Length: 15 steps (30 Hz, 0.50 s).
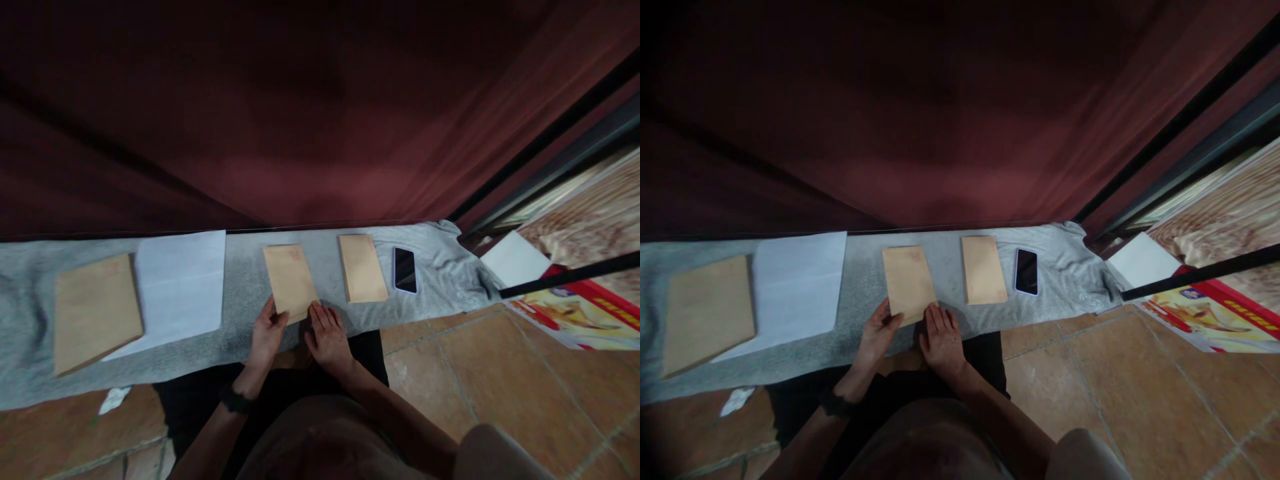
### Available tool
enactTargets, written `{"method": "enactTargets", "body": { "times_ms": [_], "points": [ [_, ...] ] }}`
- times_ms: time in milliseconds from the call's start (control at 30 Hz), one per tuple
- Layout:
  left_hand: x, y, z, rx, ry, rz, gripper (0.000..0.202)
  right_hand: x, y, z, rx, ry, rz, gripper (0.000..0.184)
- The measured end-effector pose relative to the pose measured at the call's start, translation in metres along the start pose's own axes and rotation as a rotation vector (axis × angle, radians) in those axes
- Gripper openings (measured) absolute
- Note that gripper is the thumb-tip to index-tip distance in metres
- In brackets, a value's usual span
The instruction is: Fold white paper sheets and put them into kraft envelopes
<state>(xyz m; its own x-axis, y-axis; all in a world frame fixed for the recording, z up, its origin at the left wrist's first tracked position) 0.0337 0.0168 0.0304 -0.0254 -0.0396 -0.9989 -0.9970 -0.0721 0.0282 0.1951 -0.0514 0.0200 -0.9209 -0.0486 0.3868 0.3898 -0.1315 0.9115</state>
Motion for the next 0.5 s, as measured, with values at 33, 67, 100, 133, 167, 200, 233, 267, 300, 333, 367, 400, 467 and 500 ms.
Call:
{"method": "enactTargets", "body": {
  "times_ms": [33, 67, 100, 133, 167, 200, 233, 267, 300, 333, 367, 400, 467, 500],
  "points": [
    [-0.002, -0.002, -0.001, 0.001, 0.006, -0.021, 0.067, 0.002, 0.001, 0.003, 0.004, -0.012, -0.011, 0.061],
    [-0.004, -0.003, -0.003, 0.002, 0.014, -0.032, 0.069, 0.003, 0.002, 0.007, 0.007, -0.024, -0.024, 0.062],
    [-0.007, -0.005, -0.004, 0.003, 0.023, -0.033, 0.072, 0.005, 0.004, 0.011, 0.007, -0.040, -0.038, 0.062],
    [-0.009, -0.006, -0.005, 0.006, 0.031, -0.026, 0.075, 0.007, 0.006, 0.016, 0.004, -0.055, -0.050, 0.062],
    [-0.012, -0.007, -0.006, 0.010, 0.036, -0.017, 0.077, 0.008, 0.009, 0.020, -0.001, -0.069, -0.059, 0.061],
    [-0.016, -0.008, -0.006, 0.016, 0.040, -0.010, 0.079, 0.009, 0.012, 0.025, -0.008, -0.079, -0.066, 0.060],
    [-0.019, -0.009, -0.007, 0.022, 0.041, -0.008, 0.080, 0.009, 0.015, 0.029, -0.017, -0.088, -0.068, 0.058],
    [-0.023, -0.009, -0.008, 0.027, 0.044, -0.012, 0.081, 0.009, 0.019, 0.033, -0.025, -0.096, -0.064, 0.055],
    [-0.026, -0.010, -0.009, 0.032, 0.048, -0.023, 0.081, 0.008, 0.022, 0.036, -0.034, -0.103, -0.045, 0.053],
    [-0.028, -0.011, -0.010, 0.032, 0.055, -0.042, 0.081, 0.005, 0.025, 0.039, -0.048, -0.115, -0.003, 0.051],
    [-0.029, -0.011, -0.010, 0.029, 0.067, -0.065, 0.081, 0.003, 0.028, 0.042, -0.068, -0.136, 0.069, 0.048],
    [-0.029, -0.012, -0.011, 0.025, 0.086, -0.088, 0.082, -0.001, 0.030, 0.045, -0.091, -0.165, 0.171, 0.043],
    [-0.026, -0.013, -0.011, 0.021, 0.136, -0.118, 0.082, -0.007, 0.032, 0.049, -0.136, -0.251, 0.446, 0.033],
    [-0.024, -0.014, -0.011, 0.027, 0.169, -0.123, 0.081, -0.010, 0.031, 0.051, -0.150, -0.304, 0.600, 0.030]
  ]
}}
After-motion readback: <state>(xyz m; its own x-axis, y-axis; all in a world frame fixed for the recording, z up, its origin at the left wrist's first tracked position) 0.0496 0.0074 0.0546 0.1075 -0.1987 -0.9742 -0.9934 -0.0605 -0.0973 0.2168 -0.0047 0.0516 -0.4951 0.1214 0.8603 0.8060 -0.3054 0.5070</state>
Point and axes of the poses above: each hand's wrist, its own z-axis towards the middle knuckle, its own y-axis out of the back of the hand, x = y × z, the point moved 2 cm from there along z, towards the middle knuckle, and after that the axes turned 11 degrees about -y, right-handed, at the moved point
